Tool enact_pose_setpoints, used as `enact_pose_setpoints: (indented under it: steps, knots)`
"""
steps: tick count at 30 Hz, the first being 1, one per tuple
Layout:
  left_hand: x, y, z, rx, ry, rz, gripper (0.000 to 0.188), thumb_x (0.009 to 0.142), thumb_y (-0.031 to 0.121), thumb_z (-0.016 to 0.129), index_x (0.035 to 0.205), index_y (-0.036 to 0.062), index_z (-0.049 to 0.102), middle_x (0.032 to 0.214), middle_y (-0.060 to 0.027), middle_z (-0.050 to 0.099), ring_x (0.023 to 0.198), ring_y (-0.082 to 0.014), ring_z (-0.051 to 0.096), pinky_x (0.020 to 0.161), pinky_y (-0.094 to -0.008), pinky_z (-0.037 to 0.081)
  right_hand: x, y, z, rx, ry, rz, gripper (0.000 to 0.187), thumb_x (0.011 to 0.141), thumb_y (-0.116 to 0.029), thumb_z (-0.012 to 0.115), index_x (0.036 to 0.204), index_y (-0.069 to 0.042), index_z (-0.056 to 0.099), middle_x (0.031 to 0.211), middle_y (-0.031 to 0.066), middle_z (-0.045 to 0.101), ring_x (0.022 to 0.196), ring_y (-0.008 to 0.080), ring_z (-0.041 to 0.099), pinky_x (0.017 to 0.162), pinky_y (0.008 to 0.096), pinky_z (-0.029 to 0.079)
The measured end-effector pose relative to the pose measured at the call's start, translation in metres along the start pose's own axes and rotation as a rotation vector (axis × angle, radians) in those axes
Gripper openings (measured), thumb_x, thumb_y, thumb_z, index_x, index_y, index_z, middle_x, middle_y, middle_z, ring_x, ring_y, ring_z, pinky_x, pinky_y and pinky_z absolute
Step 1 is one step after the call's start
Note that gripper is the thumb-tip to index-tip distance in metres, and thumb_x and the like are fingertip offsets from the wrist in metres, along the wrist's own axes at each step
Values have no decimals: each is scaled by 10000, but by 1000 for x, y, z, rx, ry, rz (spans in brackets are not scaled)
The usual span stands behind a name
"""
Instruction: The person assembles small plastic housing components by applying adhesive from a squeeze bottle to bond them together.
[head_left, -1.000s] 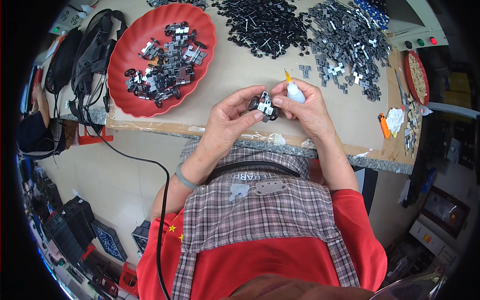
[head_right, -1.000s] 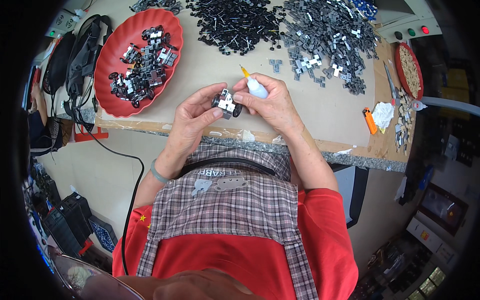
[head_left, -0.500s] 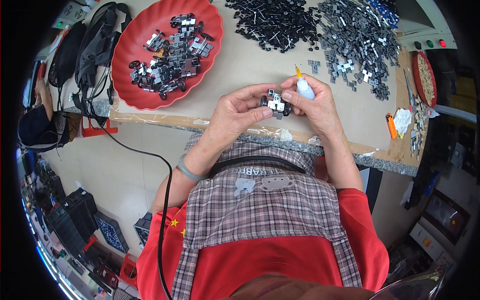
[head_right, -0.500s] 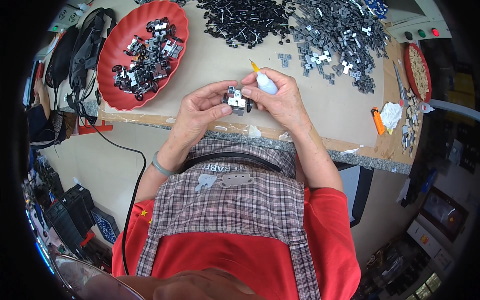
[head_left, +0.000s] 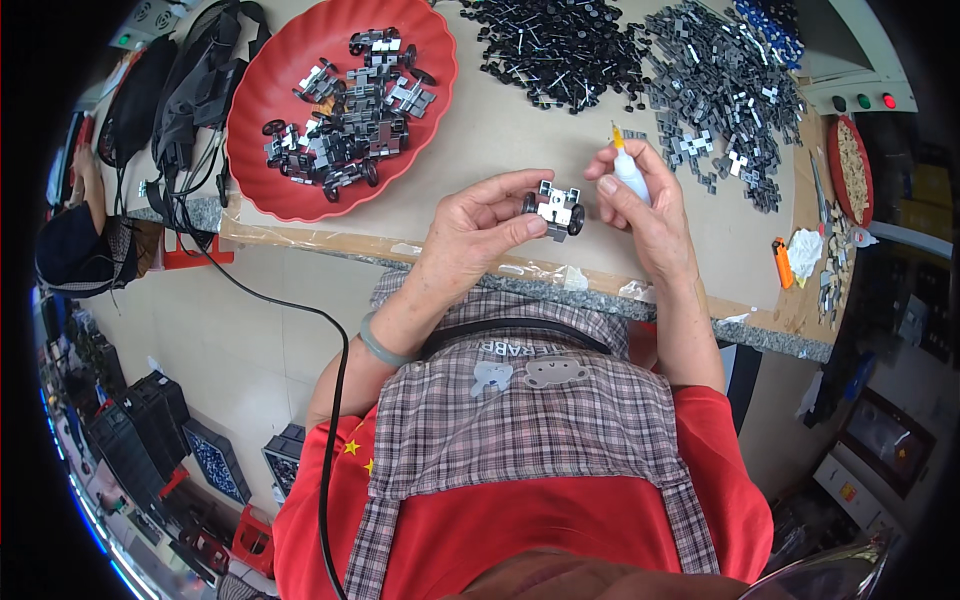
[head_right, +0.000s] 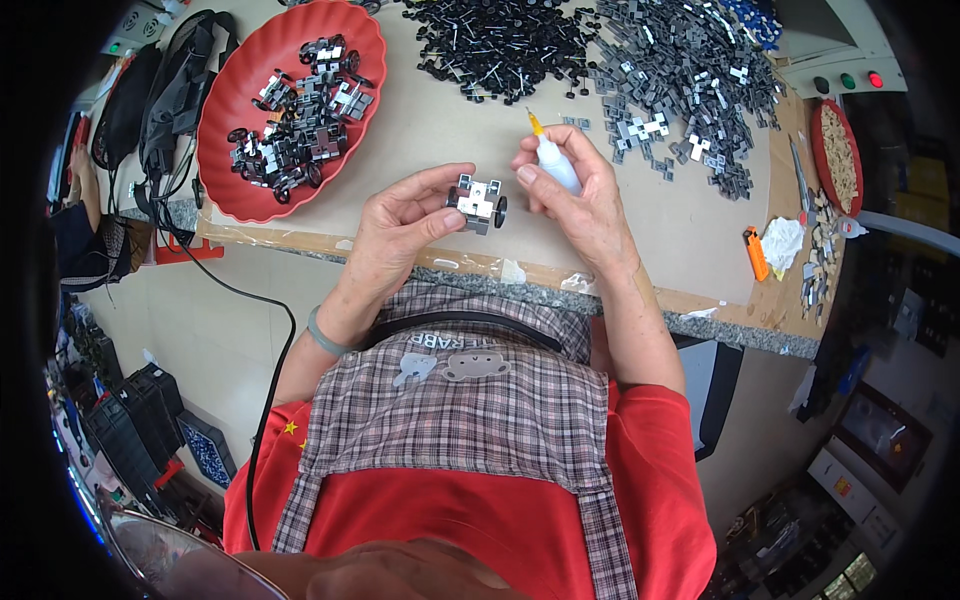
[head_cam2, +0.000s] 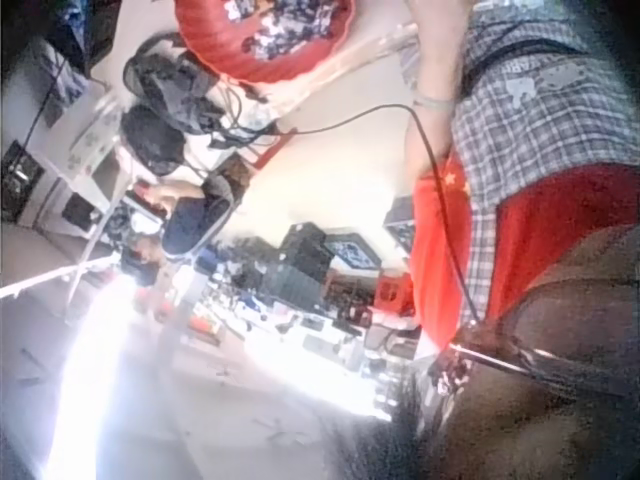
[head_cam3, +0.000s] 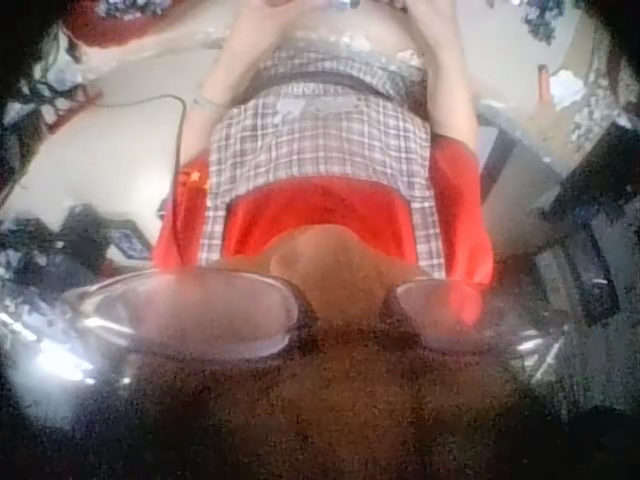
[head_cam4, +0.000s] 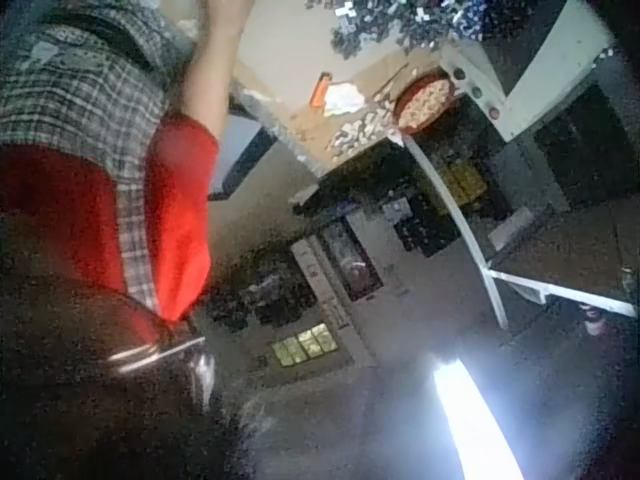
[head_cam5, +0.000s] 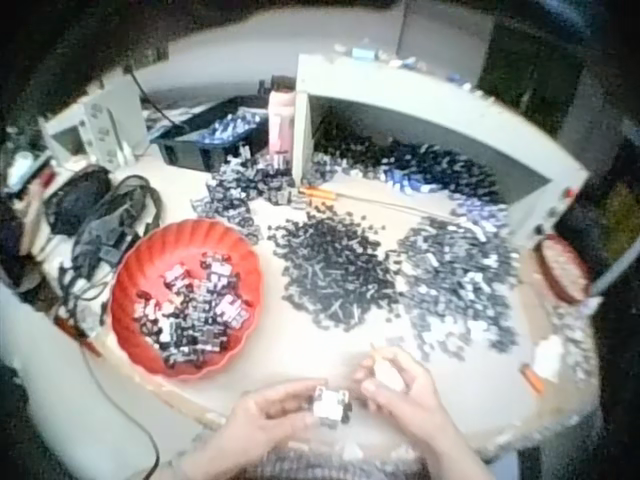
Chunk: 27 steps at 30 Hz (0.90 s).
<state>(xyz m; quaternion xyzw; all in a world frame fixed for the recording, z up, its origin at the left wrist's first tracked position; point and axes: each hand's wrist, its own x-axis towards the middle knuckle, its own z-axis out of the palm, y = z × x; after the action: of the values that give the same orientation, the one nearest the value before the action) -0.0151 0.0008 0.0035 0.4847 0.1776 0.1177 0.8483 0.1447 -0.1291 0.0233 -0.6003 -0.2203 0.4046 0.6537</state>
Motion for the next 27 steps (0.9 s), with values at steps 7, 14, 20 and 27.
enact_pose_setpoints:
  steps: [7,14,20,27]
  knots:
    - [1,1,-2,6,3,-30,470,807,-61,646,1260,-36,522,1116,-119,620,989,-143,615,877,-254,502,27,-5,-9,-540,180,-155,127,842,-119,665,947,-50,649,813,19,647,695,101,592,620,245,466]
    - [0,2,-2,-16,-13,-51,476,812,-61,640,1270,-33,513,1115,-113,611,991,-137,612,881,-243,496,67,-11,-7,-1034,215,-549,153,793,-90,659,930,-25,637,857,129,646,744,316,638,669,381,496]
    - [0,2,-3,-12,-16,-51,474,812,-59,643,1268,-37,512,1138,-113,596,1005,-134,608,881,-238,493,77,-8,-7,-1149,200,-623,144,781,-92,671,903,-25,634,824,119,627,721,317,629,657,398,494]
    - [3,0,-4,-28,-24,-51,457,817,-59,639,1257,-34,519,1147,-111,588,1004,-134,610,883,-239,492,76,-13,-13,-1046,111,-419,148,800,-89,672,933,-32,644,888,71,681,779,208,653,724,311,500]
